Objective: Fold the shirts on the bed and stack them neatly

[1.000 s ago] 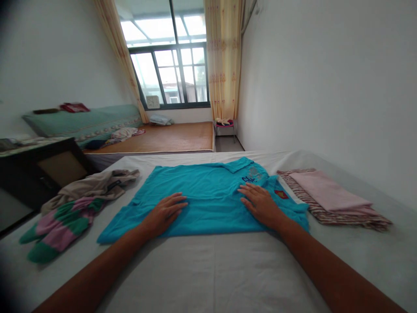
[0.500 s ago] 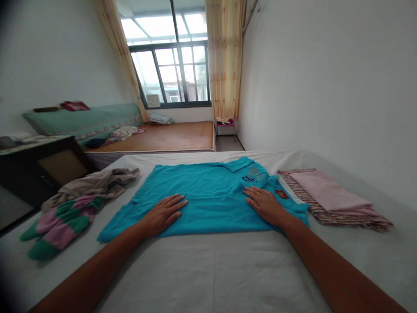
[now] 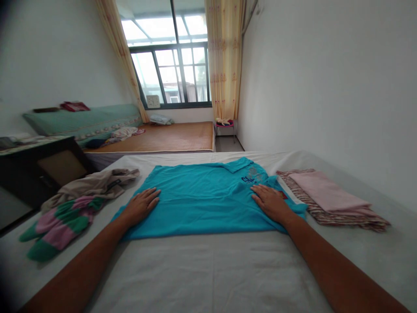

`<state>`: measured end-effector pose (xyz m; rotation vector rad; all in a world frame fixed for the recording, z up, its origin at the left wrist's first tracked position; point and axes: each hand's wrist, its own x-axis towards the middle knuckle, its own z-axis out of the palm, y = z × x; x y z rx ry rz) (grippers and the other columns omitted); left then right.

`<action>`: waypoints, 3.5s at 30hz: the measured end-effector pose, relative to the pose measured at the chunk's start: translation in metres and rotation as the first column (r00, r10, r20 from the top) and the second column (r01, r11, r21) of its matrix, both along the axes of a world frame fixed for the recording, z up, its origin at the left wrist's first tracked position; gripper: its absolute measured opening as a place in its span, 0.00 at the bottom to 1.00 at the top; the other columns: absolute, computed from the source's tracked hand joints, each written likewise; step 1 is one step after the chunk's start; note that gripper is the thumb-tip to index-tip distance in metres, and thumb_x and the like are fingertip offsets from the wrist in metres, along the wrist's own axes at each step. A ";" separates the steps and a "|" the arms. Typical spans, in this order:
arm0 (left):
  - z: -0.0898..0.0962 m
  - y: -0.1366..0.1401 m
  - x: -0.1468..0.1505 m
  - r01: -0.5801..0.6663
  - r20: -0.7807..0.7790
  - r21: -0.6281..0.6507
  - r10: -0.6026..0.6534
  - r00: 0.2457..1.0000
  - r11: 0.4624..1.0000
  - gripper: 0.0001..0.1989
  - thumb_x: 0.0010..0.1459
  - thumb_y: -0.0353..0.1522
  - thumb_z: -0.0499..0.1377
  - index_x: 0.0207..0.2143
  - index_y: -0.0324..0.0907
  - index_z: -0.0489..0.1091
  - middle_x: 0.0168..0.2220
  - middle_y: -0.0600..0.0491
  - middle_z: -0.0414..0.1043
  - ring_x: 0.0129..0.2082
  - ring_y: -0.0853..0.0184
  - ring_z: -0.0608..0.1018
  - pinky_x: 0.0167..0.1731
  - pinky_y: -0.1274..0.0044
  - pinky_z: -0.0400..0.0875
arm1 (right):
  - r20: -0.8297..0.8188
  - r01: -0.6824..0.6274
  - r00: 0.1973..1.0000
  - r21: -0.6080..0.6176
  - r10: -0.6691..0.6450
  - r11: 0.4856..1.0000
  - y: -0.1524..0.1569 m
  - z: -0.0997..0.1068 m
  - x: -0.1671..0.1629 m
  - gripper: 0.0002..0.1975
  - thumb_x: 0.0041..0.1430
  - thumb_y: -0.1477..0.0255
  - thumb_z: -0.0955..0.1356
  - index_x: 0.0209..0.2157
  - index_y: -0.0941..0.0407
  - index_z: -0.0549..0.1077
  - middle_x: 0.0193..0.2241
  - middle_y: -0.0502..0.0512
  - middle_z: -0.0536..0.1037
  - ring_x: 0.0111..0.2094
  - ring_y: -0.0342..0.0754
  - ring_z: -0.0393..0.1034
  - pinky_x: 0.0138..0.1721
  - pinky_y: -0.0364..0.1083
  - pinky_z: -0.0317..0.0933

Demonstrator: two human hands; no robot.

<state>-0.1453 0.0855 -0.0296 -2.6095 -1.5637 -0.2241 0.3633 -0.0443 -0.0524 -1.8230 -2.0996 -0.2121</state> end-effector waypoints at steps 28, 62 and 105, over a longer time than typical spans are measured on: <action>0.003 -0.048 0.066 0.449 0.159 -0.081 -0.433 0.887 0.890 0.22 0.67 0.40 0.46 0.62 0.54 0.58 0.64 0.53 0.56 0.64 0.59 0.58 0.61 0.61 0.53 | 0.013 0.049 0.999 -0.072 -0.048 0.996 0.089 0.066 0.000 0.19 0.62 0.62 0.59 0.47 0.51 0.76 0.41 0.55 0.80 0.41 0.53 0.74 0.43 0.49 0.65; 0.011 -0.023 0.047 0.322 0.386 0.128 -0.346 0.855 0.938 0.15 0.61 0.29 0.50 0.45 0.46 0.74 0.50 0.52 0.73 0.52 0.63 0.73 0.54 0.68 0.66 | -0.416 -0.218 0.890 -0.025 0.188 0.976 0.027 0.106 0.017 0.19 0.57 0.56 0.65 0.41 0.53 0.77 0.41 0.55 0.80 0.43 0.55 0.73 0.48 0.50 0.64; 0.012 0.032 0.022 -0.150 -0.052 -0.084 0.146 0.988 0.985 0.27 0.63 0.43 0.44 0.62 0.47 0.58 0.65 0.48 0.55 0.63 0.56 0.59 0.59 0.59 0.53 | -0.034 0.078 0.996 -0.102 -0.081 0.992 0.036 0.015 0.037 0.24 0.63 0.58 0.58 0.53 0.55 0.71 0.56 0.60 0.70 0.59 0.57 0.60 0.59 0.60 0.51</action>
